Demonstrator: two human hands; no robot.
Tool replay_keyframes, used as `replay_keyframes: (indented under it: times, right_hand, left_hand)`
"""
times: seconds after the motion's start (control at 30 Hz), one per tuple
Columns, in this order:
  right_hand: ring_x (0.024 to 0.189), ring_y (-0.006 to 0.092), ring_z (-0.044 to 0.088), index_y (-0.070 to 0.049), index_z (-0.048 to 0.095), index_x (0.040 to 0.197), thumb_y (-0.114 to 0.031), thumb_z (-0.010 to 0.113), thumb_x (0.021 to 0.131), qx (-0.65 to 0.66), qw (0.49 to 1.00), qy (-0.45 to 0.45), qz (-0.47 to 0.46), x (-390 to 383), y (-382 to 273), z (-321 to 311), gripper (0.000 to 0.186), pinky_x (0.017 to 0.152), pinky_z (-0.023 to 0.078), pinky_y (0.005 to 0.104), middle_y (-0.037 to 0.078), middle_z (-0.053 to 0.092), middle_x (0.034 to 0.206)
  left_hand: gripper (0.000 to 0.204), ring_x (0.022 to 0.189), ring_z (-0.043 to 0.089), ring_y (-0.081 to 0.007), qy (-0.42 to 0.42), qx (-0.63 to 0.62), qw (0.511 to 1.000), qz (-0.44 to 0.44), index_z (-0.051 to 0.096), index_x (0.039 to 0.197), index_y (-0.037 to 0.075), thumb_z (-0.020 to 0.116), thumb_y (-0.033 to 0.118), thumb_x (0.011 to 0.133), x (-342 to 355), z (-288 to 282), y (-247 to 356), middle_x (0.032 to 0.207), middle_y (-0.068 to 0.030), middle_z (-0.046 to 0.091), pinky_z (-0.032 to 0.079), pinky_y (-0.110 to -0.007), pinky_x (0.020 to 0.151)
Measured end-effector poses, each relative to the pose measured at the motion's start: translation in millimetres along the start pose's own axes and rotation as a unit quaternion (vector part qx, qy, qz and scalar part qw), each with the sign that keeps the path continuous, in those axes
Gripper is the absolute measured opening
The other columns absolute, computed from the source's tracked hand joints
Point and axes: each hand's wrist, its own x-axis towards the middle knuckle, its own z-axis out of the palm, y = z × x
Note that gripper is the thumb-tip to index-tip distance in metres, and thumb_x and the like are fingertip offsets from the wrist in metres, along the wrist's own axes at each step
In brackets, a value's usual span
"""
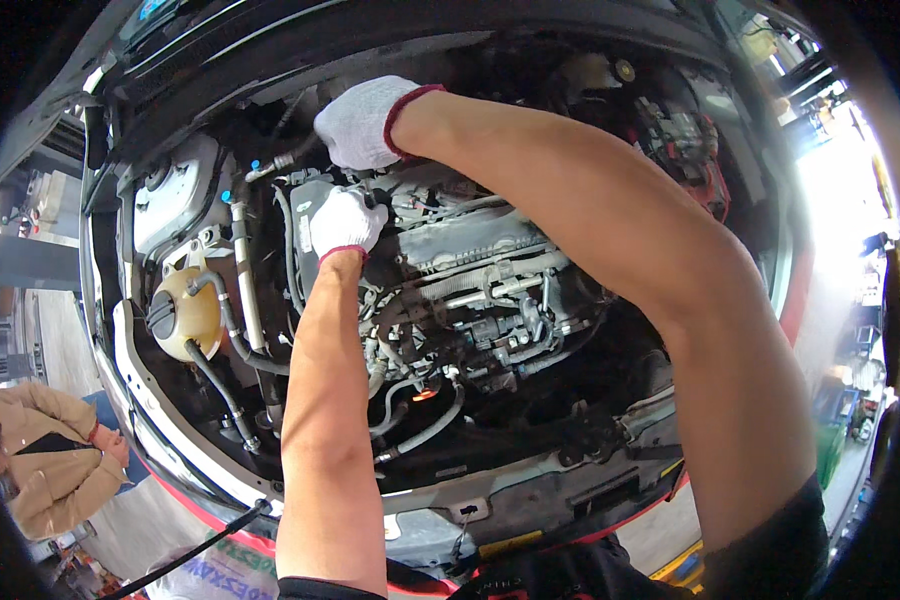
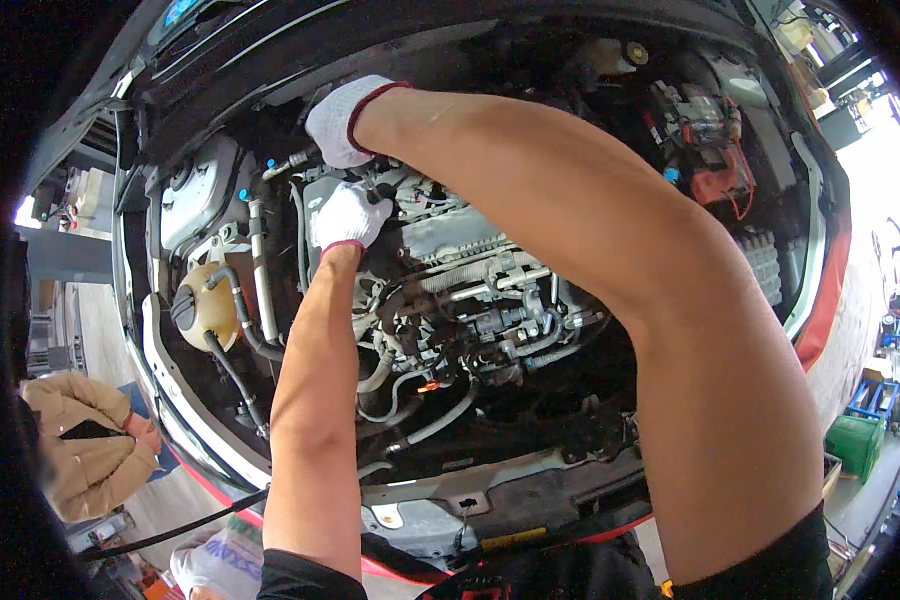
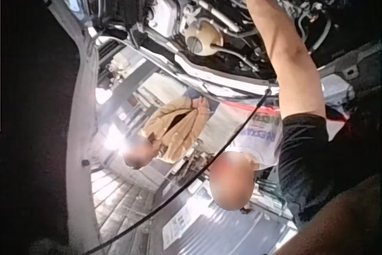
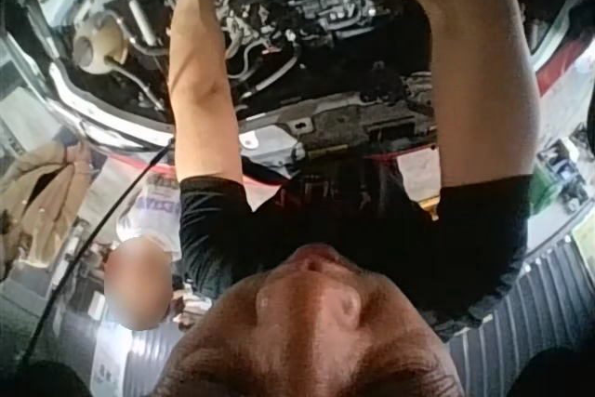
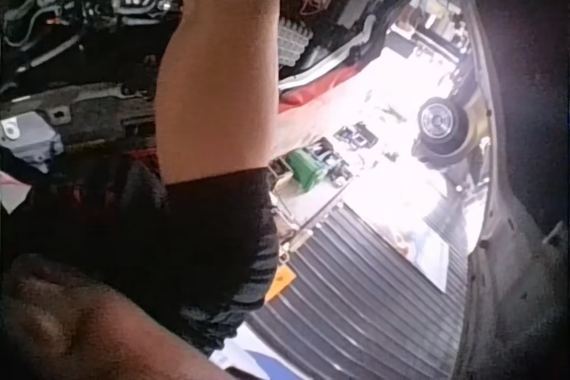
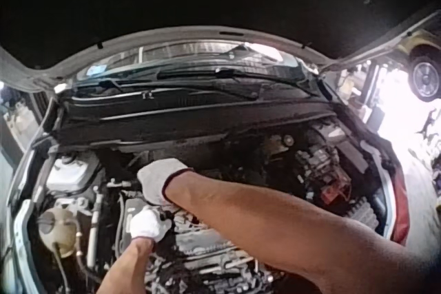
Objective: The person works on a car engine with the hood open, using a wrench to loosen and tighten bolts on the engine block. They then move to a tool cart and open a blue toolbox to select additional tools.
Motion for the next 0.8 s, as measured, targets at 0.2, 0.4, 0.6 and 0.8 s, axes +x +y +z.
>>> replay_keyframes:
  times: [0.2,0.4,0.6,0.8]
  right_hand:
    - [0.112,0.0387,0.069,-0.004,0.073,0.117,-0.039,0.056,0.095,0.064,0.997,0.007,0.049,1.7,6.3,2.6,0.045,0.097,0.052,0.0477,0.022,0.071,0.12]
    - [0.105,0.0352,0.068,-0.012,0.074,0.106,-0.023,0.065,0.086,0.03,0.994,0.023,-0.1,0.4,9.7,-6.1,0.025,0.091,0.053,0.0459,0.014,0.073,0.111]
    - [0.094,0.0305,0.072,-0.007,0.076,0.099,-0.029,0.07,0.086,0.183,0.958,0.205,-0.076,-62.2,69.3,-12.6,0.027,0.084,0.055,0.0411,0.014,0.075,0.097]
    - [0.054,0.0048,0.049,-0.008,0.066,0.114,-0.031,0.069,0.098,0.673,0.687,0.14,0.235,-273.6,82.1,33.1,0.028,0.045,0.037,0.0216,0.0,0.061,0.076]
  left_hand:
    - [0.051,0.099,0.072,-0.038,-0.021,0.013,1.0,-0.004,0.078,0.102,0.004,0.07,0.05,0.083,-3.0,-6.6,10.2,0.108,-0.0217,0.074,0.057,-0.046,0.087]
    - [0.05,0.1,0.072,-0.038,-0.013,0.019,1.0,-0.016,0.077,0.108,0.004,0.069,0.047,0.083,-7.6,-15.3,17.3,0.108,-0.0221,0.074,0.057,-0.047,0.087]
    - [0.045,0.1,0.072,-0.0381,-0.049,0.018,0.999,0.003,0.077,0.114,0.016,0.069,0.05,0.085,8.9,-3.4,4.5,0.108,-0.0179,0.075,0.056,-0.048,0.088]
    - [0.036,0.107,0.069,-0.039,-0.045,0.004,0.995,0.086,0.075,0.118,0.013,0.063,0.037,0.093,6.0,-9.6,-1.5,0.115,-0.0184,0.073,0.053,-0.047,0.094]
